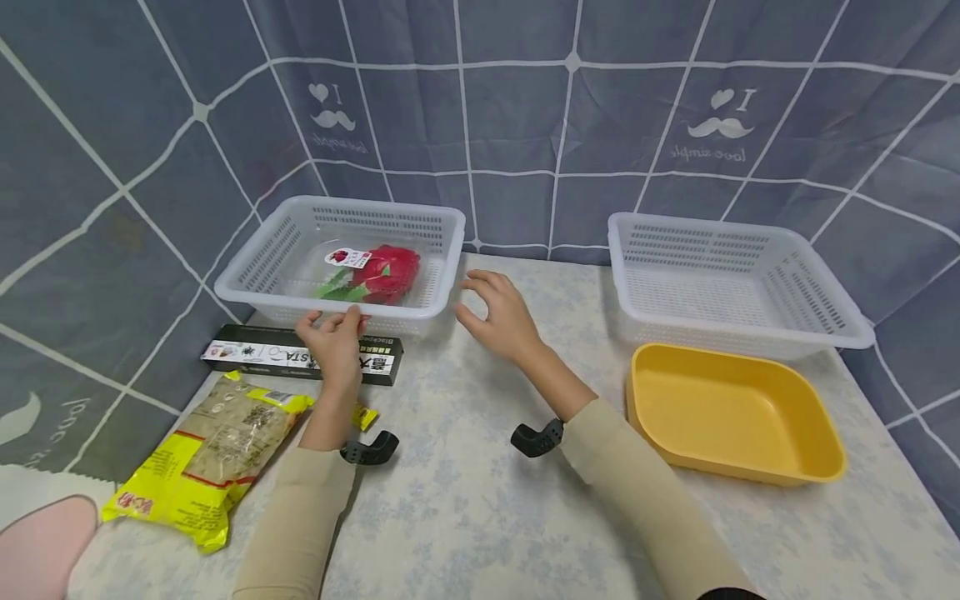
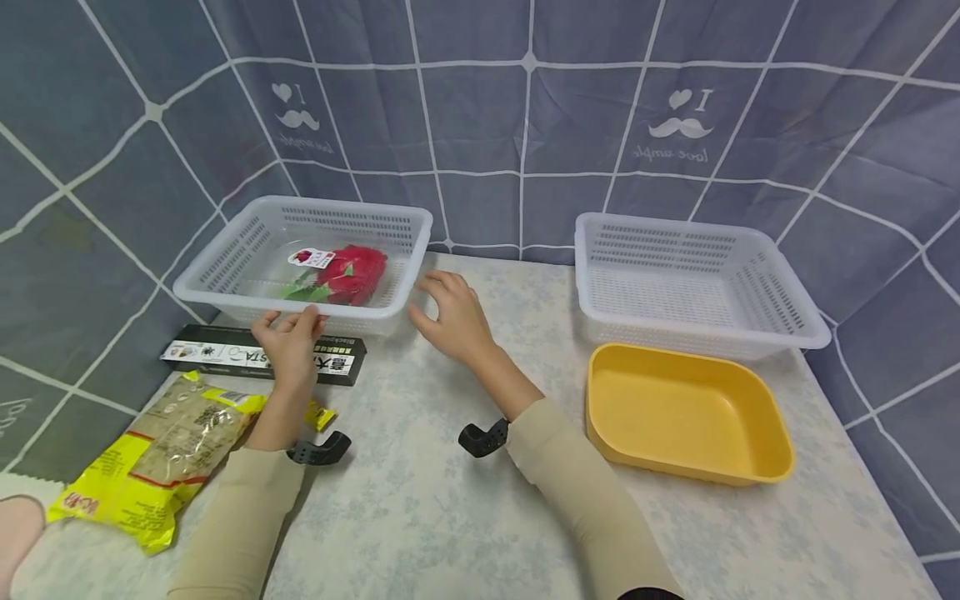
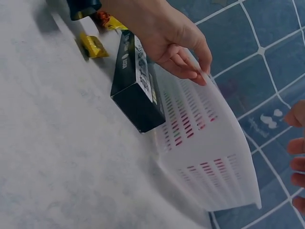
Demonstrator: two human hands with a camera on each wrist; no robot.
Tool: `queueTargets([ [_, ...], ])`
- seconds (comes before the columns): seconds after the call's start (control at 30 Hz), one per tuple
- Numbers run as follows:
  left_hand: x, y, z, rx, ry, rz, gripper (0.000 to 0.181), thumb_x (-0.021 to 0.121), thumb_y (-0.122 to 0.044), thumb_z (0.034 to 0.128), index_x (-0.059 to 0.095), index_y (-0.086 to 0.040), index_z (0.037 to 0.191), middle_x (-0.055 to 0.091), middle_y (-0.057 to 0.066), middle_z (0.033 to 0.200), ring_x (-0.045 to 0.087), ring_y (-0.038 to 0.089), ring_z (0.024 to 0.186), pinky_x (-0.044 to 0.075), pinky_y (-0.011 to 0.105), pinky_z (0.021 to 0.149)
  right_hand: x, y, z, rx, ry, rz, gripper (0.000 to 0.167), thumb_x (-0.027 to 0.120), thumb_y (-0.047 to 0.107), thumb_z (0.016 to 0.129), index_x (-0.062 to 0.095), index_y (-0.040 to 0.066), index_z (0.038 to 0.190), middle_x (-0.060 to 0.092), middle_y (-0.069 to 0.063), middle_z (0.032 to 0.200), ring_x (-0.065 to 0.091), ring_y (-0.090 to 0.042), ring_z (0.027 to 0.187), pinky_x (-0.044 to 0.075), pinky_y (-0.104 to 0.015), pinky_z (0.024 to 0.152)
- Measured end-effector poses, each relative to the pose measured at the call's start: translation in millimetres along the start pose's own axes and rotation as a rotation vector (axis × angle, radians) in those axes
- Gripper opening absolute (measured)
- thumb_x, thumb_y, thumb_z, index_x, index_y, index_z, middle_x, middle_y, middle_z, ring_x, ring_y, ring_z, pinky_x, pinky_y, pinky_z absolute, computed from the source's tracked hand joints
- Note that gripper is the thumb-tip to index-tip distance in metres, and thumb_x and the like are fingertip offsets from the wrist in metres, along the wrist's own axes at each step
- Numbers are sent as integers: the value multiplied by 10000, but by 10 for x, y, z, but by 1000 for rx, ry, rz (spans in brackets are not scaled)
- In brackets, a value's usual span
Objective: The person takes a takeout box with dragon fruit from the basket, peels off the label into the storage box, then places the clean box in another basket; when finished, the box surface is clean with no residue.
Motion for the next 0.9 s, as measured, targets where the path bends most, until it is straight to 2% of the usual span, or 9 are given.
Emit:
queueTargets([
  [0.1,22,12,8,12,-14,-20,528,656,55,876,245,-62,1186,531,69,752,605,132,611,552,204,680,38,-12,148,39,35,47,372,615,252,931,657,-1,1201,564,-157,1322,472,-301,1263,366,-430,1065],
  [0.27,36,27,2,22,-12,-22,536,657,67,867,245,-71,1181,527,61,757,590,129,617,557,216,691,108,-30,403,180,74,188,341,586,227,959,652,31,1230,586,-131,1285,508,-269,1217,420,-410,1002],
  [0.37,17,36,-8,25,-13,-15,533,652,74,868,241,-74,1173,528,66,786,585,126,634,556,214,695,163,-30,511,247,87,237,347,585,217,964,639,39,1257,597,-126,1266,532,-260,1172,455,-396,955],
  [0.63,-11,57,6,55,-1,-2,531,650,73,865,237,-86,1159,503,74,837,575,118,644,553,223,704,364,-37,717,338,68,336,334,569,176,967,637,24,1256,628,-126,1234,594,-232,1099,489,-310,914],
  [0.73,-16,67,18,67,1,-7,529,654,66,871,239,-85,1163,493,77,852,574,125,655,549,220,705,461,-14,793,400,71,381,379,565,191,971,595,9,1302,601,-147,1276,582,-245,1135,488,-318,927],
  [0.9,1,77,15,71,-2,-20,534,656,69,867,238,-82,1163,498,78,853,570,127,654,548,218,707,615,70,903,477,54,371,506,584,204,958,478,-23,1397,484,-170,1414,470,-290,1289,408,-380,1043],
])
Point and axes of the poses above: each hand's wrist, its own z-axis towards the middle knuckle, its own x-axis out of the palm, y = z × x, the point moved 3 cm from there along z, towards the middle knuckle
